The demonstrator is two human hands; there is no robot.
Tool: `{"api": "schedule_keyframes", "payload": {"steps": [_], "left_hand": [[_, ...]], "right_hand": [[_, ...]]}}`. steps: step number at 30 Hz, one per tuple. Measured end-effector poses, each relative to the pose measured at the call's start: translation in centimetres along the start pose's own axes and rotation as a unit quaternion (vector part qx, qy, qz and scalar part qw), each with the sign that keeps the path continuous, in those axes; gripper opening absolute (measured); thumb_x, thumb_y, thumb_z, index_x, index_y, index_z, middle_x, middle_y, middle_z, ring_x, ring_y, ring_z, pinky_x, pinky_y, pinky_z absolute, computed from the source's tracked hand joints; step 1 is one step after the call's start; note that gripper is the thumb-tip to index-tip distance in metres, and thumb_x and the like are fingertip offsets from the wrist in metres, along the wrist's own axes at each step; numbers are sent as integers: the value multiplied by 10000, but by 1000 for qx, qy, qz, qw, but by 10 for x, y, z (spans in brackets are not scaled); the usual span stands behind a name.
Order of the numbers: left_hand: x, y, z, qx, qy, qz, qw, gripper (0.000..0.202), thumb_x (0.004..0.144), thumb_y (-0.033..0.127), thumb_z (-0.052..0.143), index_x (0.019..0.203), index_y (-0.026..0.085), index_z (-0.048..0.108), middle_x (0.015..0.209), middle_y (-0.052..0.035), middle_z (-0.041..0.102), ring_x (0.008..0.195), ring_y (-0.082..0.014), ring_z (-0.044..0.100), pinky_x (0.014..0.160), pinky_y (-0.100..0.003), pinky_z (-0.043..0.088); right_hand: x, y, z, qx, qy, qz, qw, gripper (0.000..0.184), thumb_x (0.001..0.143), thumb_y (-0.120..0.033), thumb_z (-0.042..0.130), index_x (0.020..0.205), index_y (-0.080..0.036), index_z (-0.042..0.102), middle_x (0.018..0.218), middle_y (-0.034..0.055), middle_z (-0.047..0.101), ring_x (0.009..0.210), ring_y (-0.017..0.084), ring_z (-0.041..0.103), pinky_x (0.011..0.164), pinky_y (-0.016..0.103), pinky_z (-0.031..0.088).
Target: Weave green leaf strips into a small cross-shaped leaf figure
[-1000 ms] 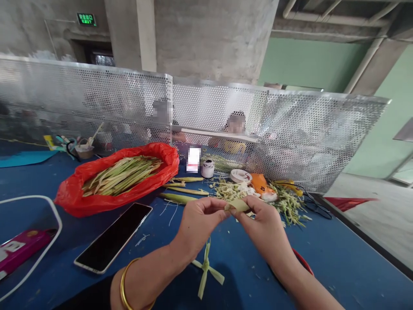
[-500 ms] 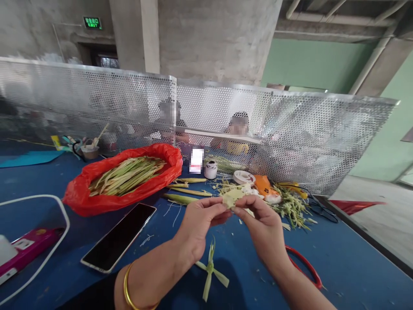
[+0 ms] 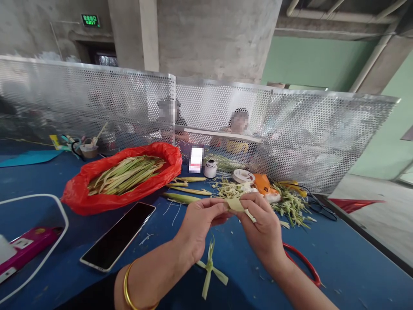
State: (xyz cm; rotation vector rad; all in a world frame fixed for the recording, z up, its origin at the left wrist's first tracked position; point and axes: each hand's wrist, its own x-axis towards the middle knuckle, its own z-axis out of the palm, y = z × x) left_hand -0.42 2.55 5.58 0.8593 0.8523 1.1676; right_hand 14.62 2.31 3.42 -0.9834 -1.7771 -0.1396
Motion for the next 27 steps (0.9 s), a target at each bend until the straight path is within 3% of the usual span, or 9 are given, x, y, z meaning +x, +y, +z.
{"api": "schedule_keyframes", "payload": {"steps": [6, 10, 14, 17, 23, 27], "left_hand": [[1, -4, 2, 41, 28, 79, 996, 181, 601, 280, 799, 722, 150, 764, 711, -56, 724, 682, -130, 621, 706, -244, 480], [1, -4, 2, 43, 21, 69, 996, 172, 609, 286, 788, 713, 150, 769, 708, -69, 731, 689, -150, 640, 731, -273, 497], [1, -3, 2, 43, 14, 52, 998, 187, 610, 290, 785, 715, 138, 764, 701, -80, 732, 698, -168, 655, 769, -306, 509], [0, -4, 3, 39, 15, 49, 998, 169, 611, 284, 781, 698, 141, 758, 685, -71, 728, 693, -166, 657, 772, -303, 510], [-4, -1, 3, 93, -11, 63, 994, 156, 622, 259, 769, 728, 144, 761, 706, -68, 730, 717, -169, 651, 738, -274, 493], [-3, -1, 3, 96, 7, 57, 994, 148, 658, 289, 749, 697, 146, 751, 690, -70, 724, 692, -159, 641, 729, -270, 486]], "right_hand": [[3, -8, -2, 24, -13, 71, 997, 159, 871, -171, 541, 718, -199, 573, 852, 44, 583, 794, 196, 535, 699, 322, 418], [8, -14, -4, 81, -30, 127, 988, 146, 839, -201, 555, 694, -199, 576, 830, 44, 599, 784, 196, 557, 688, 311, 436], [9, -15, -3, 159, -40, 232, 959, 53, 801, -249, 603, 771, -207, 587, 750, 13, 647, 716, 182, 587, 673, 299, 455], [9, -15, -2, 213, -27, 296, 931, 167, 747, -234, 639, 884, -213, 546, 694, -19, 637, 659, 167, 583, 618, 278, 452], [9, -15, -5, 215, -15, 323, 922, 264, 699, -190, 643, 930, -216, 518, 661, -33, 628, 616, 161, 581, 560, 267, 436], [8, -16, -3, 210, -8, 310, 927, 226, 709, -238, 668, 870, -216, 512, 686, -19, 634, 628, 164, 589, 565, 276, 446]]}}
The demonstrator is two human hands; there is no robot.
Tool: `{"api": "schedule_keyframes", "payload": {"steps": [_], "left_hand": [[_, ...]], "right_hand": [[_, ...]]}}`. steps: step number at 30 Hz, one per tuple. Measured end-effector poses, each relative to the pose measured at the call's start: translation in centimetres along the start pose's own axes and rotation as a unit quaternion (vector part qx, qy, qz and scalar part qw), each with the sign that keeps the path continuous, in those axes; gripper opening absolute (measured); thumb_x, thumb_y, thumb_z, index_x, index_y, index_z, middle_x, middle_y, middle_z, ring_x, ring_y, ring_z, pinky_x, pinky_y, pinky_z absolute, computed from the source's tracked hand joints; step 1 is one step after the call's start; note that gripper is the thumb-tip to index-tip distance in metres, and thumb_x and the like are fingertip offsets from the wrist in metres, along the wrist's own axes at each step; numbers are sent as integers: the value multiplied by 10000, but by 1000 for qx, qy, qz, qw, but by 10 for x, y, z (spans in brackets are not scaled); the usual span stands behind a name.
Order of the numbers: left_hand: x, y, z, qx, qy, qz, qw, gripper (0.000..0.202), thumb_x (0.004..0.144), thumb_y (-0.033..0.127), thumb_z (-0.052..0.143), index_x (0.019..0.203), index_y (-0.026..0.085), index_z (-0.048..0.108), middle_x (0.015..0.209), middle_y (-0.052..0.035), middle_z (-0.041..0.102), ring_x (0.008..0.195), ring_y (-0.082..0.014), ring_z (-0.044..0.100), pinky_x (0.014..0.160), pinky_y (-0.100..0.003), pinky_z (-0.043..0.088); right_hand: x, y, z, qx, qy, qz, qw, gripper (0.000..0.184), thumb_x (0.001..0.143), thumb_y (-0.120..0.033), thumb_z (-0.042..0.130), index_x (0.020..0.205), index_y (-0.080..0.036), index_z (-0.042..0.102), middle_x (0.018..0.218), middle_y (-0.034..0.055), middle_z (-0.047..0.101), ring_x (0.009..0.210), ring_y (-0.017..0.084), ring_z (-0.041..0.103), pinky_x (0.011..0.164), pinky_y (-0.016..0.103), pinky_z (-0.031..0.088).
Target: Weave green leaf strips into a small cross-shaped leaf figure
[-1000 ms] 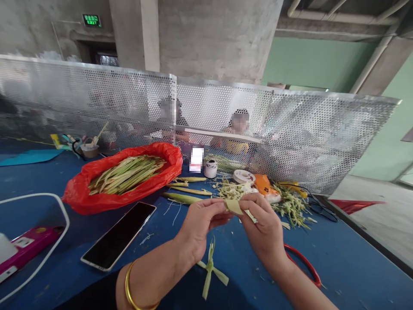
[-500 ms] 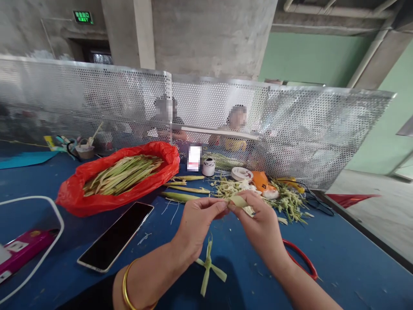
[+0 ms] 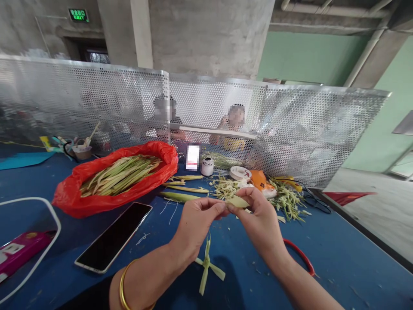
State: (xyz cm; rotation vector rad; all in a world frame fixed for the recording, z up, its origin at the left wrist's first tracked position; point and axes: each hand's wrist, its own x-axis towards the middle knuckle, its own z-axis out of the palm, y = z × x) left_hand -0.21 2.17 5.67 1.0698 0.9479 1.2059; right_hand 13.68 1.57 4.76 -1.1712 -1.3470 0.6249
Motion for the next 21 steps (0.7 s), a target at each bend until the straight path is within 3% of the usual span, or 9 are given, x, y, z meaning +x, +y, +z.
{"api": "schedule_keyframes", "payload": {"steps": [7, 10, 13, 21], "left_hand": [[1, -2, 1, -67, 34, -38, 996, 223, 622, 355, 783, 644, 137, 737, 660, -72, 704, 665, -144, 618, 731, -272, 473], [0, -2, 2, -83, 37, -54, 994, 227, 586, 341, 812, 603, 134, 720, 622, -60, 683, 628, -131, 597, 696, -264, 466], [0, -2, 2, -97, 36, -62, 993, 231, 582, 344, 817, 599, 135, 719, 609, -51, 670, 622, -126, 585, 689, -262, 461], [-2, -2, 3, -108, 40, -64, 991, 235, 565, 330, 821, 574, 136, 688, 624, -49, 662, 642, -131, 569, 713, -283, 446]], "right_hand": [[-3, 3, 5, -73, 36, -127, 989, 146, 766, -224, 648, 682, -217, 527, 646, -29, 594, 616, 144, 556, 577, 269, 437], [-4, 4, 3, -144, 34, -214, 966, 78, 812, -197, 639, 754, -229, 597, 734, -19, 668, 715, 165, 612, 758, 346, 452], [-4, 4, 2, -197, 5, -293, 936, 121, 858, -137, 592, 796, -241, 598, 793, -27, 700, 755, 158, 640, 924, 421, 379], [-4, 5, 0, -258, -5, -341, 904, 138, 880, -121, 564, 827, -248, 574, 829, -21, 703, 785, 160, 659, 974, 429, 344]]}}
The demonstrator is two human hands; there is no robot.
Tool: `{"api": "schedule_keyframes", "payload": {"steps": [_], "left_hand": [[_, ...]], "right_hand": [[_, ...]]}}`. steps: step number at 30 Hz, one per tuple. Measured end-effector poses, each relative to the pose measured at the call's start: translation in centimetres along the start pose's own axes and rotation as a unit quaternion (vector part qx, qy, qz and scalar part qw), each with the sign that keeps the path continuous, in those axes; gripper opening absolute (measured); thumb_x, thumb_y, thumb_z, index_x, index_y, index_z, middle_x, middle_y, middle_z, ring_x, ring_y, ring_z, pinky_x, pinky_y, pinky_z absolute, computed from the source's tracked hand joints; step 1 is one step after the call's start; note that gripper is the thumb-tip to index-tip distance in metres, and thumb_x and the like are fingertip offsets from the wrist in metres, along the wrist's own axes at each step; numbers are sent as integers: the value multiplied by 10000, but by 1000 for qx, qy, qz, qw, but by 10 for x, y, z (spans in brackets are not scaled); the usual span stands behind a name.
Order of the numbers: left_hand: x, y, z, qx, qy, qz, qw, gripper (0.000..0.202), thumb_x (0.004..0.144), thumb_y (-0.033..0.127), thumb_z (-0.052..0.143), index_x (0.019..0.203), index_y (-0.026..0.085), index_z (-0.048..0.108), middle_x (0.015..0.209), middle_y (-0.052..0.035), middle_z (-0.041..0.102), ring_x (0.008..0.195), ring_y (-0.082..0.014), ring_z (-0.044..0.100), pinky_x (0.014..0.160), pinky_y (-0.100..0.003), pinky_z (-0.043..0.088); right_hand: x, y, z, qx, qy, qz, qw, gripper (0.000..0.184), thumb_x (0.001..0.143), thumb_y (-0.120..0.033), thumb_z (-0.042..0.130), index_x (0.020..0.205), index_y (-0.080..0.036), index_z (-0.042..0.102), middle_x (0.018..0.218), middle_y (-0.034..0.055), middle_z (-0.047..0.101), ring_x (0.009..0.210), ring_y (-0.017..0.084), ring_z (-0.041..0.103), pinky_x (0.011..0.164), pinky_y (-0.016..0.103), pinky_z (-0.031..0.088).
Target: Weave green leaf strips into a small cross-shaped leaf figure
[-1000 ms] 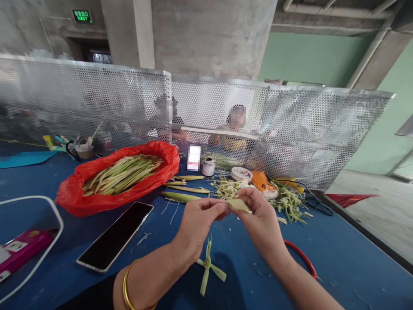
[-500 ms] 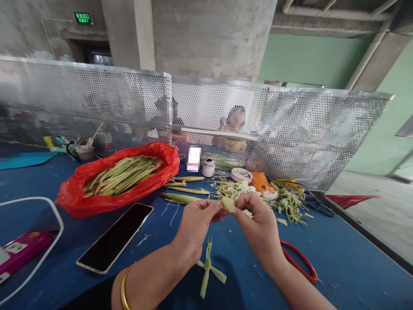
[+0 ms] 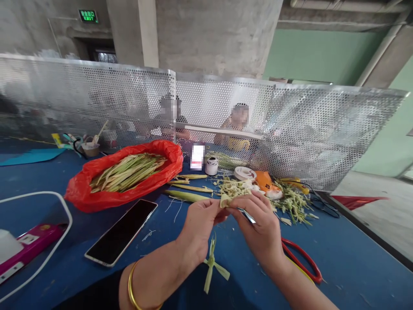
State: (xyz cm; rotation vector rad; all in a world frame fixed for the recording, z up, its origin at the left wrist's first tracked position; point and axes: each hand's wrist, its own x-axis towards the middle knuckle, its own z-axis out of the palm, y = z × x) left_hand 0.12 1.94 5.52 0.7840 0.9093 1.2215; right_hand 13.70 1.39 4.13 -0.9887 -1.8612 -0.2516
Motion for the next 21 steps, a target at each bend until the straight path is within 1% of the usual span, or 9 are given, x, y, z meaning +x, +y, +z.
{"api": "schedule_keyframes", "payload": {"steps": [3, 5, 7, 10, 12, 14, 17, 21], "left_hand": [[-1, 0, 0, -3, -10, -10, 1000, 243, 588, 347, 807, 615, 131, 697, 678, -68, 682, 691, -148, 588, 751, -301, 447], [-2, 0, 0, -10, -27, -20, 999, 251, 606, 354, 799, 653, 125, 708, 709, -75, 687, 714, -154, 595, 763, -309, 450], [-2, 1, 0, -18, -44, -27, 999, 259, 601, 351, 810, 673, 123, 712, 715, -70, 684, 708, -149, 596, 765, -310, 457], [-1, 3, -1, -23, -59, -26, 998, 259, 585, 335, 833, 667, 123, 708, 711, -57, 681, 682, -133, 595, 768, -300, 467], [-1, 4, -1, -21, -50, -15, 998, 253, 577, 311, 843, 690, 125, 715, 723, -50, 683, 677, -127, 600, 758, -288, 473], [0, 4, -1, -19, -31, -2, 999, 257, 567, 278, 848, 737, 127, 726, 757, -50, 693, 686, -125, 607, 743, -275, 478], [0, 2, 0, -21, -4, 18, 1000, 261, 558, 221, 840, 777, 126, 734, 784, -54, 706, 703, -123, 616, 736, -258, 485], [-1, -3, 1, -20, 34, 48, 998, 238, 553, 198, 830, 759, 131, 731, 714, -31, 701, 659, -109, 608, 701, -238, 490]], "right_hand": [[-1, 0, 0, -23, 2, -16, 1000, 139, 892, -122, 544, 826, -241, 571, 819, -18, 704, 768, 161, 662, 986, 427, 336], [-1, 1, 0, -44, 6, -27, 999, 140, 898, -116, 531, 833, -235, 568, 820, -13, 706, 757, 160, 658, 985, 423, 336], [0, 1, -1, -56, 3, -30, 998, 147, 906, -117, 515, 824, -232, 560, 817, -9, 702, 756, 160, 650, 986, 421, 335], [2, 2, -2, -43, -12, -20, 999, 159, 920, -137, 491, 808, -233, 550, 820, -3, 696, 765, 163, 638, 994, 425, 331], [5, 2, -3, -22, -24, -13, 999, 160, 919, -142, 491, 802, -233, 551, 841, 6, 695, 792, 171, 633, 983, 421, 340], [7, 2, -4, -1, -37, -1, 999, 154, 910, -141, 503, 799, -232, 558, 862, 17, 689, 839, 184, 623, 940, 401, 369], [7, 0, -4, 25, -51, 46, 997, 145, 900, -152, 526, 780, -228, 556, 860, 22, 672, 876, 198, 599, 840, 351, 412], [5, -4, -2, 23, -44, 110, 993, 171, 882, -164, 532, 723, -228, 525, 732, -3, 625, 739, 186, 571, 701, 302, 417]]}}
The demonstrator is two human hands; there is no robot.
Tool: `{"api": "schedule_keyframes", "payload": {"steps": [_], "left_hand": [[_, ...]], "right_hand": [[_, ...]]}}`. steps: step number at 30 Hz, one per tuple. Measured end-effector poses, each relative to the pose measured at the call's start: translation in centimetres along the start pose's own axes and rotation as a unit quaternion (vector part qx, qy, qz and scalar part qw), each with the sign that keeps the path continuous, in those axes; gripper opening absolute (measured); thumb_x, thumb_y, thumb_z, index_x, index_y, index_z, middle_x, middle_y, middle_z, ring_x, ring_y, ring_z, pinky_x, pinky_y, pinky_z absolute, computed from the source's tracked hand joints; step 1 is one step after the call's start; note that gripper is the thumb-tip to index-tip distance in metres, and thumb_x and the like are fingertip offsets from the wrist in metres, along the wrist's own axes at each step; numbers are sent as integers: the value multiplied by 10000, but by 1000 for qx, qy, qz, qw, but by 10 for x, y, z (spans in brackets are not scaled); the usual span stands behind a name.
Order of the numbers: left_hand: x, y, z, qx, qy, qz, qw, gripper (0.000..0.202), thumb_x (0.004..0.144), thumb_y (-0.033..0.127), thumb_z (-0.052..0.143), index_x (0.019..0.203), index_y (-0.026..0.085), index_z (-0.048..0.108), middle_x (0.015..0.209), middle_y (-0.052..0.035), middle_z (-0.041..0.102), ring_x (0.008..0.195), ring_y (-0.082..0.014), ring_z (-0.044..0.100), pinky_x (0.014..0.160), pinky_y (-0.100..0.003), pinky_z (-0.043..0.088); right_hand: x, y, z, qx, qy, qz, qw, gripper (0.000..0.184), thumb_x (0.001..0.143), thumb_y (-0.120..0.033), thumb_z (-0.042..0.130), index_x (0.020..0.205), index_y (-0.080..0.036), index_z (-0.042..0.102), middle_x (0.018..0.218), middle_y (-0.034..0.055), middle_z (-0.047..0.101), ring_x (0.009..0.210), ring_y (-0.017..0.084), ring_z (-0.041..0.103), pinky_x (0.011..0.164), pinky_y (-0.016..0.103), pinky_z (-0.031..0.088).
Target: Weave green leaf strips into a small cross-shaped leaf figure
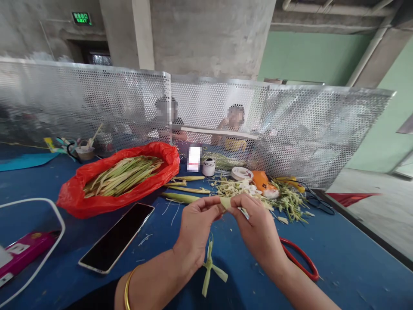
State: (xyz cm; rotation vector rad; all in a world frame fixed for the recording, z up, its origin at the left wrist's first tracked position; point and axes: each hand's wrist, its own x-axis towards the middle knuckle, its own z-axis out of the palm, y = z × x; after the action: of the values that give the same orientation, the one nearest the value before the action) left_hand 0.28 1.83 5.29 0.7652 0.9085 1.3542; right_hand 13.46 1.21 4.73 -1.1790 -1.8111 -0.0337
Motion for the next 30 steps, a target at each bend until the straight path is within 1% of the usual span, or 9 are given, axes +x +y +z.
{"api": "schedule_keyframes", "payload": {"steps": [3, 8, 15, 19, 22, 24, 26, 28, 30], "left_hand": [[0, -3, 0, 10, 6, 17, 1000, 240, 546, 210, 834, 750, 136, 731, 682, -22, 698, 632, -104, 601, 668, -227, 490], [1, -5, -1, 28, -17, 27, 999, 244, 566, 236, 822, 774, 145, 731, 722, -30, 720, 670, -123, 630, 700, -237, 506], [1, -4, -3, 91, -46, 53, 993, 255, 611, 200, 790, 850, 145, 723, 757, -41, 739, 723, -137, 655, 708, -224, 500], [0, 1, -1, 51, -31, 7, 998, 214, 629, 144, 755, 840, 128, 718, 729, -44, 733, 676, -123, 658, 706, -224, 510], [1, 6, 0, 10, -13, -26, 1000, 193, 635, 101, 739, 826, 107, 708, 736, -60, 730, 661, -134, 673, 727, -247, 526], [2, 8, 0, -2, -6, -34, 999, 180, 638, 92, 743, 814, 96, 705, 735, -68, 725, 662, -142, 678, 726, -251, 530], [4, 9, 0, -9, -6, -42, 999, 163, 645, 78, 737, 804, 91, 706, 728, -66, 719, 653, -138, 675, 712, -244, 532], [4, 9, 0, -14, -7, -52, 999, 150, 658, 65, 724, 805, 89, 709, 725, -59, 713, 632, -124, 662, 696, -235, 533], [5, 7, 0, -20, -10, -63, 998, 156, 668, 55, 712, 820, 88, 711, 734, -55, 710, 626, -115, 654, 691, -230, 534]], "right_hand": [[-2, -1, 1, -3, 6, 19, 1000, 173, 867, -171, 540, 704, -228, 524, 687, -11, 606, 692, 178, 558, 646, 282, 405], [-2, 3, 1, 26, 8, 52, 998, 148, 849, -203, 545, 701, -223, 548, 680, -1, 611, 668, 178, 556, 609, 270, 404], [2, 6, 1, 130, -11, 149, 980, 119, 783, -265, 610, 684, -200, 602, 627, -6, 627, 596, 158, 552, 560, 256, 415], [5, 7, -3, 218, -23, 170, 961, 148, 791, -304, 618, 701, -189, 639, 637, -2, 631, 602, 152, 547, 567, 265, 428], [8, 12, -7, 258, 3, 182, 949, 136, 794, -309, 629, 739, -188, 658, 683, 7, 644, 647, 161, 564, 602, 285, 448], [9, 15, -9, 258, 27, 156, 953, 86, 789, -269, 644, 745, -199, 666, 724, 11, 654, 701, 172, 585, 660, 307, 464], [9, 17, -8, 242, 37, 91, 965, 39, 780, -216, 658, 745, -216, 675, 769, 14, 655, 767, 182, 601, 724, 324, 473], [8, 17, -5, 220, 30, 26, 975, 59, 771, -174, 672, 758, -230, 682, 817, 16, 645, 819, 188, 606, 757, 324, 479], [5, 15, 0, 194, 31, -1, 981, 93, 774, -145, 672, 772, -237, 681, 832, 14, 625, 822, 183, 602, 743, 306, 482]]}}
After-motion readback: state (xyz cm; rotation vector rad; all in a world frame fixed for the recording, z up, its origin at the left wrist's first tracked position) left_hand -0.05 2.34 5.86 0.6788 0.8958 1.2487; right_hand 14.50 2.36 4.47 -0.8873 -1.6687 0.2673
